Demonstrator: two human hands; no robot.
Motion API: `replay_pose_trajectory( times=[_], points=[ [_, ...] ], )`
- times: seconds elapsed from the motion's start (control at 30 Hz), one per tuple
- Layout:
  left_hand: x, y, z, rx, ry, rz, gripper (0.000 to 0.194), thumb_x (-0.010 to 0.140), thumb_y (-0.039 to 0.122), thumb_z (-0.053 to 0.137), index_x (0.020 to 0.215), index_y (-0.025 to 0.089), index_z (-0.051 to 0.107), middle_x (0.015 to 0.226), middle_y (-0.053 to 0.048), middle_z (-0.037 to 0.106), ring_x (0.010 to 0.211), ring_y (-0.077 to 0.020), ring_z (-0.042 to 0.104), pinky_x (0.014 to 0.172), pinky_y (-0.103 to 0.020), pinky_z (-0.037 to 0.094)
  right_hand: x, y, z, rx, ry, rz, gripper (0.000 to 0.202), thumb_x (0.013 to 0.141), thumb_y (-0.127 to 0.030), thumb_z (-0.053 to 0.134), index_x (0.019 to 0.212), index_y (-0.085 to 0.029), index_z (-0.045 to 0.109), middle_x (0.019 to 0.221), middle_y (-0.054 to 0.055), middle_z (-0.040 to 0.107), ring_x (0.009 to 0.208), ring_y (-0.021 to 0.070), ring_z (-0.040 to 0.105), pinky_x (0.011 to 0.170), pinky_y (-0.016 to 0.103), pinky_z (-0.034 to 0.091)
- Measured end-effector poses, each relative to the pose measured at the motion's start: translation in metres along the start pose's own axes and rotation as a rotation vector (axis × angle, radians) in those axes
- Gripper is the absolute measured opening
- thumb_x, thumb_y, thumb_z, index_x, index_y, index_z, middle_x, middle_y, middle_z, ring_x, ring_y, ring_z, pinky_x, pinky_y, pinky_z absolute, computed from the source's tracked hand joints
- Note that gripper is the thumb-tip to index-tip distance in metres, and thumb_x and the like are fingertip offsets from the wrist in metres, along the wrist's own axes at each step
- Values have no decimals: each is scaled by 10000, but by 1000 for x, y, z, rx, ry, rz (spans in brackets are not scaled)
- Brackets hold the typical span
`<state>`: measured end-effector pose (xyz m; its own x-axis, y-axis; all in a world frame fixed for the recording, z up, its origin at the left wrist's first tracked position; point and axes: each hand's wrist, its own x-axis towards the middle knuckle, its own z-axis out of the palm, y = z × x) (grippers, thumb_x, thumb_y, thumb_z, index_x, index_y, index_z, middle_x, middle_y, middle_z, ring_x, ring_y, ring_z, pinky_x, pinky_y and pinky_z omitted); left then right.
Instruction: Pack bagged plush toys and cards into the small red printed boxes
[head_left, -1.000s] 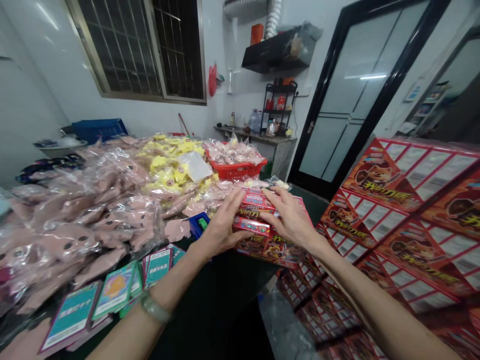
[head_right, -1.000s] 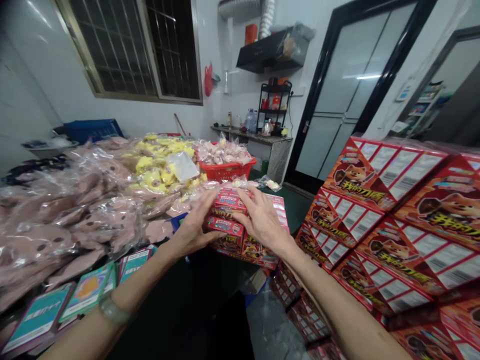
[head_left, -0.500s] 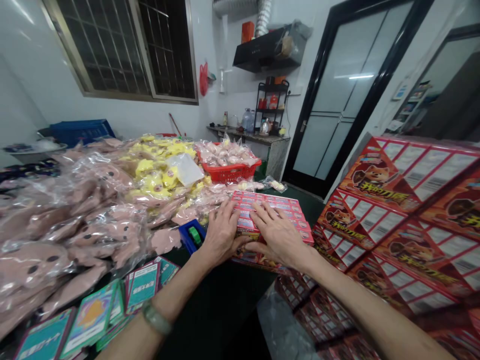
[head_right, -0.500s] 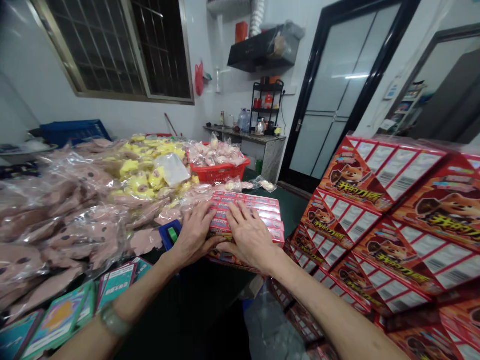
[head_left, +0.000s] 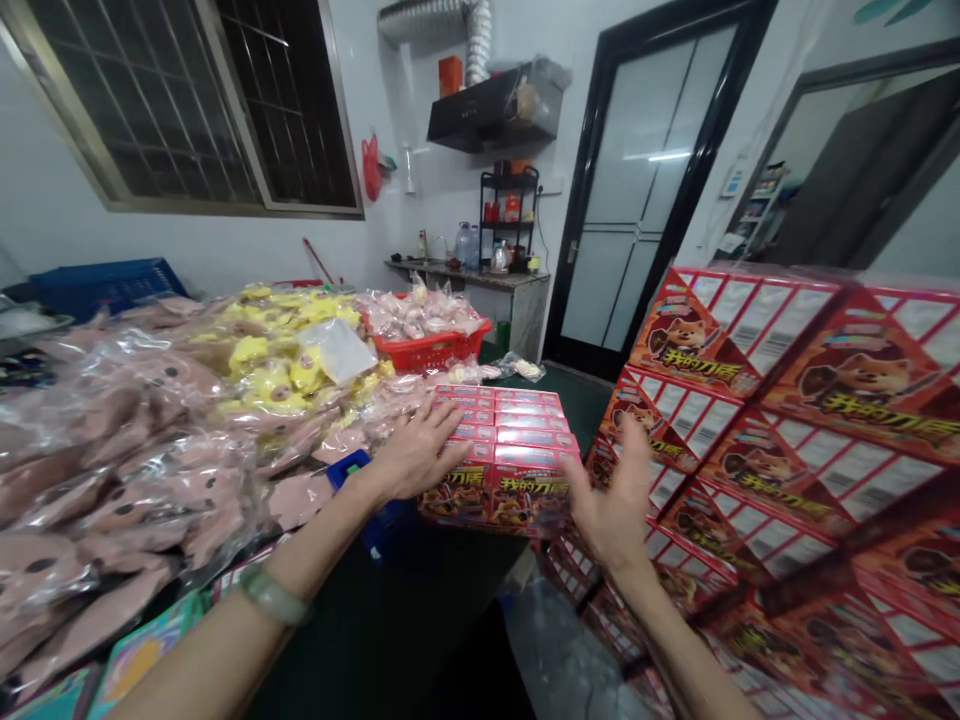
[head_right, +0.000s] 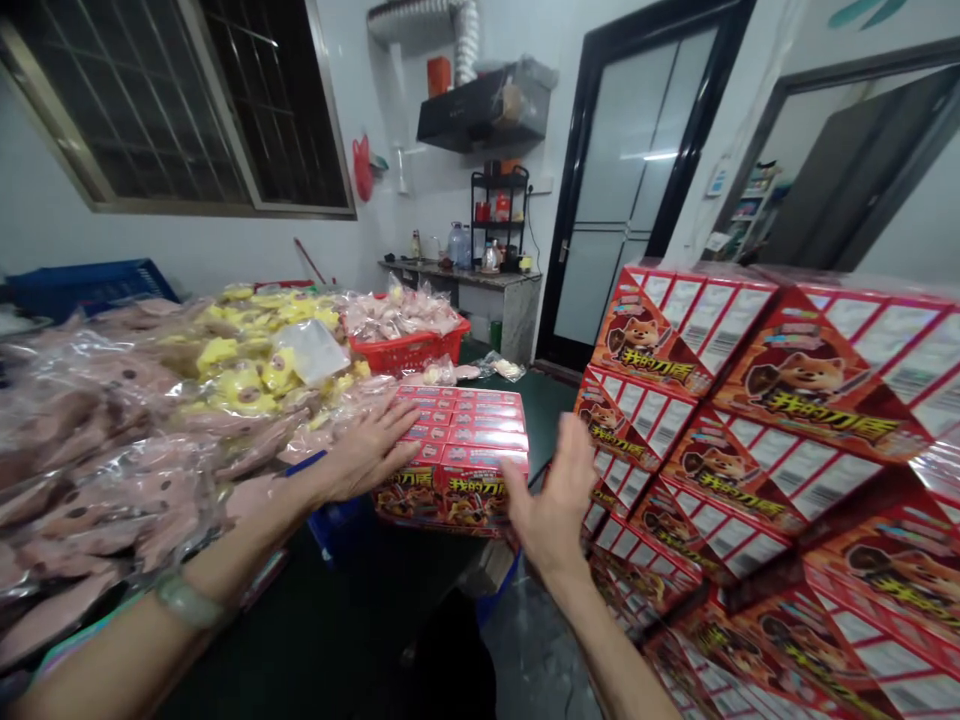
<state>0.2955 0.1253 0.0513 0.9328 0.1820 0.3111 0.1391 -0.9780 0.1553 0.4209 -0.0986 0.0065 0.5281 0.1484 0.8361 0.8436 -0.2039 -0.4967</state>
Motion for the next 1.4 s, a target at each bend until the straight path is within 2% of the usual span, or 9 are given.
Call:
replay_pose_trajectory(
  times=[0.13, 0.4, 0.6, 0.73, 0.9, 1.03, 1.13, 1.33, 1.4],
  points=[
    [7, 2, 10, 30, -46, 22, 578, 912, 517, 293, 1355, 162, 400, 1455, -155, 371, 1377, -360, 236, 1038, -593, 285, -5, 16, 31, 168, -221, 108, 289, 889, -347, 458, 1070, -171, 599, 1252, 166, 518, 1200, 260, 483, 998, 483, 398],
    [5, 2, 9, 45, -63, 42, 642, 910, 510, 304, 1358, 56, 378, 1454, -215, 338, 1378, -363, 220, 1080, -541, 271, 22, -14, 12, -397, -515, -239, 397, 883, -412, 474, 1159, -158, 604, 1366, 178, 465, 1284, 377, 374, 971, 551, 354],
    [2, 3, 9, -12, -46, 68, 760, 855, 569, 406, 1364, 7, 348, 1469, -240, 292, 1392, -377, 144, 1114, -529, 225, 21, -28, 35, -487, -639, -346, 701, 821, -612, 467, 1203, -31, 557, 1264, 220, 554, 1191, 381, 470, 965, 497, 368],
    [-1, -1, 10, -47, -18, 66, 767, 825, 612, 434, 1352, 57, 383, 1476, -214, 300, 1391, -358, 185, 1114, -517, 245, 28, -24, 29, -403, -662, -389, 584, 847, -554, 475, 1154, -74, 603, 1232, 199, 585, 1175, 354, 494, 982, 491, 354],
    [-2, -5, 11, -89, -16, 65, 833, 769, 643, 503, 1374, 90, 351, 1488, -214, 270, 1396, -392, 120, 1096, -585, 218, 37, 4, 13, -110, -299, -20, 614, 887, -564, 352, 1324, -149, 468, 1379, 143, 461, 1343, 302, 313, 1060, 520, 276],
    [-2, -1, 13, -152, -15, 58, 800, 786, 601, 506, 1371, 76, 356, 1477, -205, 303, 1402, -367, 124, 1124, -538, 190, 41, 15, 24, 174, -581, 202, 591, 889, -575, 304, 1153, -156, 625, 1377, 144, 456, 1302, 278, 395, 1077, 452, 303],
    [-3, 3, 9, -221, -12, 14, 814, 762, 600, 533, 1351, 59, 386, 1469, -217, 312, 1397, -375, 141, 1125, -545, 173, 40, 13, 30, 280, -598, 291, 618, 832, -606, 410, 1203, -145, 590, 1418, 148, 404, 1345, 276, 327, 1115, 433, 237],
    [19, -9, -16, -436, 75, -198, 623, 858, 571, 370, 1312, 150, 443, 1396, -127, 460, 1327, -290, 360, 1113, -467, 251, -16, 33, 25, 439, -159, 581, 862, 754, -544, 584, 1451, -201, 210, 1506, 112, 254, 1343, 257, 332, 1084, 423, 300],
    [36, -17, -15, -513, 88, -304, 556, 883, 553, 325, 1213, 157, 534, 1223, -122, 604, 1244, -291, 460, 1072, -477, 308, -42, 41, 32, 408, -119, 713, 910, 712, -545, 622, 1441, -172, 225, 1450, 137, 356, 1283, 277, 414, 1029, 413, 373]
  ],
)
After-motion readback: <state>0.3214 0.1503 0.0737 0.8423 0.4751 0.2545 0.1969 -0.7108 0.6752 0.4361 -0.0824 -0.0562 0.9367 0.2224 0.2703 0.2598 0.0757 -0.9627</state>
